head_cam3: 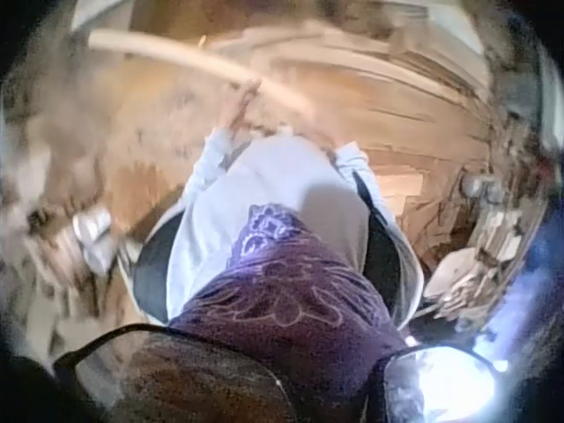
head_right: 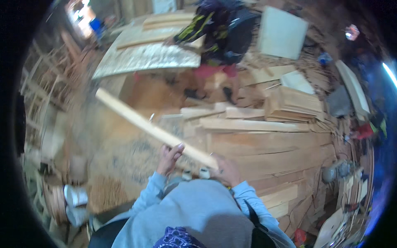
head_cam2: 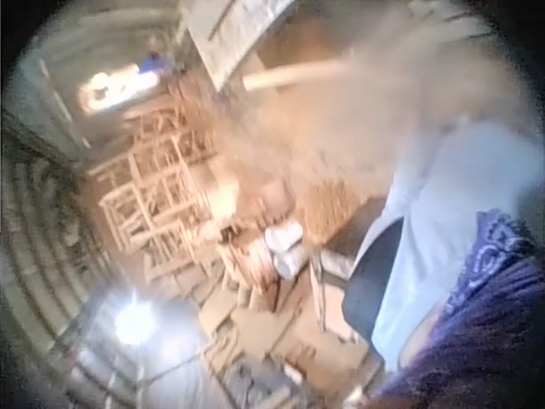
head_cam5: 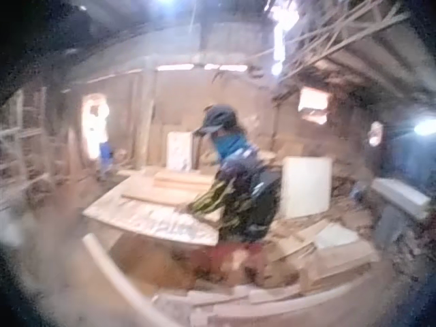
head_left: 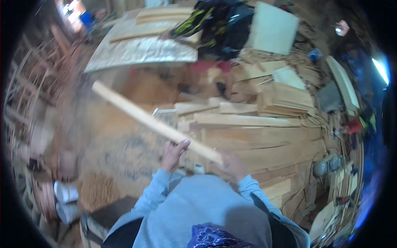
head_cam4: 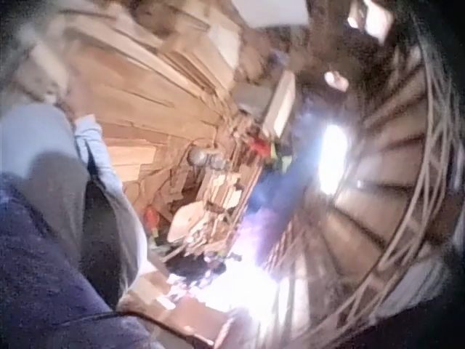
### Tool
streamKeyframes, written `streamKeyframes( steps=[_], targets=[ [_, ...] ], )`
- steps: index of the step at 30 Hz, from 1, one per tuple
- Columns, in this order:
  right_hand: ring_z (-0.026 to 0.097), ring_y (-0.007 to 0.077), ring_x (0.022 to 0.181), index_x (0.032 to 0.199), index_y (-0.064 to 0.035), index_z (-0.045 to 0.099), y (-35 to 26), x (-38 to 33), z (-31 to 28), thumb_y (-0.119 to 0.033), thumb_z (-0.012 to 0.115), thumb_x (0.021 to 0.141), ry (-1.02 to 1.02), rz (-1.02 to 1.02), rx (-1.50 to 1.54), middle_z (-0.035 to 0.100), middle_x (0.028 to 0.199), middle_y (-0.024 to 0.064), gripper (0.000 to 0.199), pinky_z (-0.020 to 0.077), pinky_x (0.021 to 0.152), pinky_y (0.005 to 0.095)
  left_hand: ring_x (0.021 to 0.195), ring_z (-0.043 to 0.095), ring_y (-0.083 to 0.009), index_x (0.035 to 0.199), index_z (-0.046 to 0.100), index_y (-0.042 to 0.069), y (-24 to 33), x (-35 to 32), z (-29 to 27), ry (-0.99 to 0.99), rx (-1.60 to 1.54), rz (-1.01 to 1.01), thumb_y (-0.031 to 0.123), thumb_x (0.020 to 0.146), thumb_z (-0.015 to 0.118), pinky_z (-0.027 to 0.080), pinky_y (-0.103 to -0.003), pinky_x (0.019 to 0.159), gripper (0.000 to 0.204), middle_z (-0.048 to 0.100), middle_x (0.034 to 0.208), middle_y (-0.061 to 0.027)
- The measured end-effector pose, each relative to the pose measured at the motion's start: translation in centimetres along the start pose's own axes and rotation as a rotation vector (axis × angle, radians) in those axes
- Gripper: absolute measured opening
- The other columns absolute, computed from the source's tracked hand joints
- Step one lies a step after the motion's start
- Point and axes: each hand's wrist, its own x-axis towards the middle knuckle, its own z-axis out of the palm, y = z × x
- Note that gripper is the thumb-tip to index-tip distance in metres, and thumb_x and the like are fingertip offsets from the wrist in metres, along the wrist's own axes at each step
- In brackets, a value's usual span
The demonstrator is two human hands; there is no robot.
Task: Manufacturing wooden furniture by applying glue to components and using workshop machinery.
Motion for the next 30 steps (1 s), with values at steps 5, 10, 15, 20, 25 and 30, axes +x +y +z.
streamKeyframes(
  steps=[5, 10, 15, 20, 25, 30],
  targets=[
    [0.067, 0.0395, 0.101, 0.129, -0.0071, 0.059, 0.6, 1.0, -0.7, -0.031, 0.080, 0.079, -0.011, 0.077, -0.033, 0.069, 0.114, 0.0197, 0.059, 0.0544, 0.085, 0.0463, 0.084, 0.067, -0.0150, 0.101, 0.064, -0.002, -0.2, -0.6, 1.3, 0.012, -0.082, 0.057, 0.017, 0.086, 0.079, 0.057, -0.030, 0.075, 0.029, 0.069, 0.089, -0.0090],
    [0.069, 0.0390, 0.097, 0.124, -0.0060, 0.063, 0.2, 1.3, -0.9, -0.029, 0.082, 0.077, -0.016, 0.013, -0.028, 0.070, 0.108, 0.0203, 0.056, 0.0554, 0.081, 0.0448, 0.091, 0.068, -0.0190, 0.114, 0.058, -0.007, -0.9, -1.7, 1.0, 0.098, -0.137, 0.074, 0.016, 0.086, 0.078, 0.059, -0.033, 0.079, 0.041, 0.068, 0.103, -0.0129],
    [0.068, 0.0401, 0.092, 0.122, -0.0055, 0.062, 1.1, 1.1, -0.6, -0.027, 0.082, 0.076, 0.061, -0.127, -0.031, 0.070, 0.104, 0.0191, 0.054, 0.0548, 0.076, 0.0453, 0.092, 0.068, -0.0201, 0.116, 0.059, -0.006, -1.0, -2.2, 1.4, 0.046, -0.159, 0.131, 0.016, 0.086, 0.077, 0.060, -0.034, 0.078, 0.042, 0.067, 0.104, -0.0131],
    [0.069, 0.0396, 0.088, 0.121, -0.0064, 0.063, -0.5, 0.8, -1.5, -0.027, 0.081, 0.077, 0.005, -0.070, -0.028, 0.070, 0.102, 0.0192, 0.052, 0.0555, 0.072, 0.0442, 0.095, 0.067, -0.0198, 0.115, 0.060, -0.005, -0.5, -3.5, 1.8, 0.062, -0.142, 0.135, 0.017, 0.086, 0.078, 0.059, -0.033, 0.079, 0.041, 0.067, 0.105, -0.0129],
    [0.069, 0.0398, 0.092, 0.124, -0.0045, 0.062, 1.3, 0.9, -1.0, -0.028, 0.080, 0.078, 0.008, -0.112, -0.080, 0.070, 0.104, 0.0207, 0.054, 0.0552, 0.076, 0.0450, 0.096, 0.067, -0.0200, 0.115, 0.060, -0.006, -1.6, -2.9, 1.4, 0.087, -0.103, 0.131, 0.020, 0.086, 0.079, 0.059, -0.034, 0.081, 0.044, 0.067, 0.107, -0.0131],
    [0.067, 0.0418, 0.092, 0.123, -0.0045, 0.063, 0.9, 2.5, -1.6, -0.026, 0.081, 0.078, 0.011, -0.076, -0.077, 0.070, 0.105, 0.0203, 0.054, 0.0547, 0.076, 0.0454, 0.081, 0.063, -0.0123, 0.109, 0.060, -0.001, 1.0, -2.6, 2.2, 0.088, -0.085, 0.091, 0.022, 0.085, 0.080, 0.053, -0.028, 0.070, 0.039, 0.066, 0.093, -0.0056]
  ],
)
